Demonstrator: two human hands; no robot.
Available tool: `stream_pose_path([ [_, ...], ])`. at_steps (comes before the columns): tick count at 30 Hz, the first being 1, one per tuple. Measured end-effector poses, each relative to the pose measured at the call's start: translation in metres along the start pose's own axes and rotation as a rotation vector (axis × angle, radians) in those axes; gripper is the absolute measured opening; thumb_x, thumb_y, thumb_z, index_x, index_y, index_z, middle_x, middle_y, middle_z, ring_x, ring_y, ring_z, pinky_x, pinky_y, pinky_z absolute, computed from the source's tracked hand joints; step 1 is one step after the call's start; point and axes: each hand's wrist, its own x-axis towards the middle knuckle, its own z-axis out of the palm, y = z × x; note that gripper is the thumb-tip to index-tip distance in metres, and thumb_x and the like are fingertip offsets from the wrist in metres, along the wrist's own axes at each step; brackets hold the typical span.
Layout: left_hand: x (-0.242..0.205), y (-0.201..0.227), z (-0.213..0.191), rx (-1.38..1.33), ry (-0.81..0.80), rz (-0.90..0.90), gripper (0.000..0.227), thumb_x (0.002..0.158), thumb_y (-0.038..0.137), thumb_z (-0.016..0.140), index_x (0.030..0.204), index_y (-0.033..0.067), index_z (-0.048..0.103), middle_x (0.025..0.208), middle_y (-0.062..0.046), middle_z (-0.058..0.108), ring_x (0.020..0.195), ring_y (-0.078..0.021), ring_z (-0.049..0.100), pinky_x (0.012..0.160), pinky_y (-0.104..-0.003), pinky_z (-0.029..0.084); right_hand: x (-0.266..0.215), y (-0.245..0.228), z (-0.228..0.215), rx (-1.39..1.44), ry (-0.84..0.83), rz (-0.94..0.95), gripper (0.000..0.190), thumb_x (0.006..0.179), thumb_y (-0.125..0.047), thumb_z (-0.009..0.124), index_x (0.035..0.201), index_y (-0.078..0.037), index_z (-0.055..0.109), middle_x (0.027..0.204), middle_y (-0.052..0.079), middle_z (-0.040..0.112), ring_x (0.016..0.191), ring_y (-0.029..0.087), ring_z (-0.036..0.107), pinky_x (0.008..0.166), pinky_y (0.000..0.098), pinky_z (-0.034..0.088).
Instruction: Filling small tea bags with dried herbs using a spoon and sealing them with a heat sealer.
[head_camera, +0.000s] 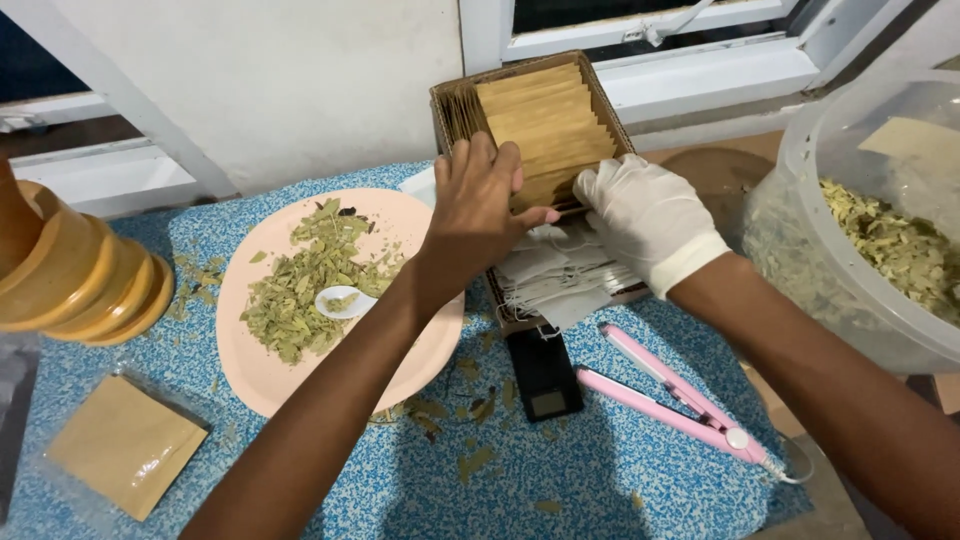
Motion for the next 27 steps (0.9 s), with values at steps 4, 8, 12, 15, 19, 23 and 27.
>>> stream_pose_path([
  [4, 0.001, -0.001, 0.005, -0.028, -0.017, -0.024, 0.059, 0.087, 0.049, 0.093, 0.104, 0.0176, 0.046, 0.105, -0.002, 0.036, 0.108, -0.0301, 0.043, 0.094, -0.047, 0.032, -0.012, -0.014, -0.051, 0.208, -0.191, 0.169, 0.029, 0.101, -0.046, 0.069, 0.127, -0.033, 0.068, 0.107, 0.001, 0.074, 0.115, 0.029, 0.077, 0.091, 0.0509, 0.07],
  [8, 0.001, 0.003, 0.004, -0.011, -0.038, -0.048, 0.056, 0.089, 0.046, 0.094, 0.105, 0.0192, 0.048, 0.106, 0.0, 0.035, 0.108, -0.0271, 0.041, 0.093, -0.045, 0.031, -0.023, -0.033, -0.084, 0.281, -0.332, 0.252, 0.039, 0.1, -0.055, 0.067, 0.121, -0.023, 0.076, 0.114, 0.011, 0.081, 0.119, 0.035, 0.079, 0.097, 0.0554, 0.067],
  [12, 0.0, 0.007, 0.004, 0.004, -0.025, -0.034, 0.054, 0.088, 0.042, 0.095, 0.103, 0.0196, 0.048, 0.105, -0.001, 0.035, 0.105, -0.027, 0.041, 0.091, -0.045, 0.032, -0.026, -0.034, -0.089, 0.229, -0.362, 0.175, 0.032, 0.097, -0.047, 0.07, 0.123, -0.029, 0.08, 0.117, 0.007, 0.082, 0.12, 0.035, 0.078, 0.101, 0.0541, 0.066],
  [15, -0.001, 0.009, 0.005, -0.002, -0.019, -0.017, 0.056, 0.087, 0.04, 0.095, 0.103, 0.0177, 0.047, 0.105, -0.002, 0.036, 0.106, -0.0295, 0.042, 0.092, -0.047, 0.032, -0.027, -0.024, -0.065, 0.232, -0.352, 0.177, 0.031, 0.099, -0.047, 0.068, 0.123, -0.032, 0.081, 0.117, 0.008, 0.081, 0.12, 0.035, 0.078, 0.1, 0.0536, 0.067],
  [19, -0.001, 0.01, 0.006, -0.005, -0.018, -0.02, 0.057, 0.086, 0.039, 0.095, 0.104, 0.018, 0.045, 0.105, -0.003, 0.035, 0.107, -0.0299, 0.042, 0.093, -0.047, 0.031, -0.031, -0.026, -0.061, 0.245, -0.315, 0.212, 0.026, 0.102, -0.044, 0.064, 0.115, -0.032, 0.083, 0.109, 0.009, 0.082, 0.114, 0.035, 0.08, 0.096, 0.0541, 0.068],
  [23, -0.001, 0.012, 0.005, -0.007, -0.021, -0.03, 0.055, 0.087, 0.039, 0.095, 0.104, 0.018, 0.046, 0.105, -0.002, 0.035, 0.107, -0.0294, 0.042, 0.094, -0.047, 0.031, -0.027, -0.011, -0.028, 0.227, -0.23, 0.151, 0.027, 0.105, -0.045, 0.062, 0.115, -0.028, 0.081, 0.104, 0.011, 0.081, 0.111, 0.036, 0.079, 0.092, 0.0557, 0.069],
  [27, -0.001, 0.01, 0.008, -0.004, -0.01, -0.023, 0.055, 0.087, 0.038, 0.094, 0.104, 0.0185, 0.045, 0.105, -0.003, 0.035, 0.107, -0.0297, 0.042, 0.093, -0.047, 0.031, -0.038, -0.019, -0.072, 0.22, -0.216, 0.183, 0.032, 0.105, -0.047, 0.06, 0.112, -0.023, 0.08, 0.102, 0.012, 0.081, 0.11, 0.036, 0.08, 0.09, 0.0553, 0.069],
])
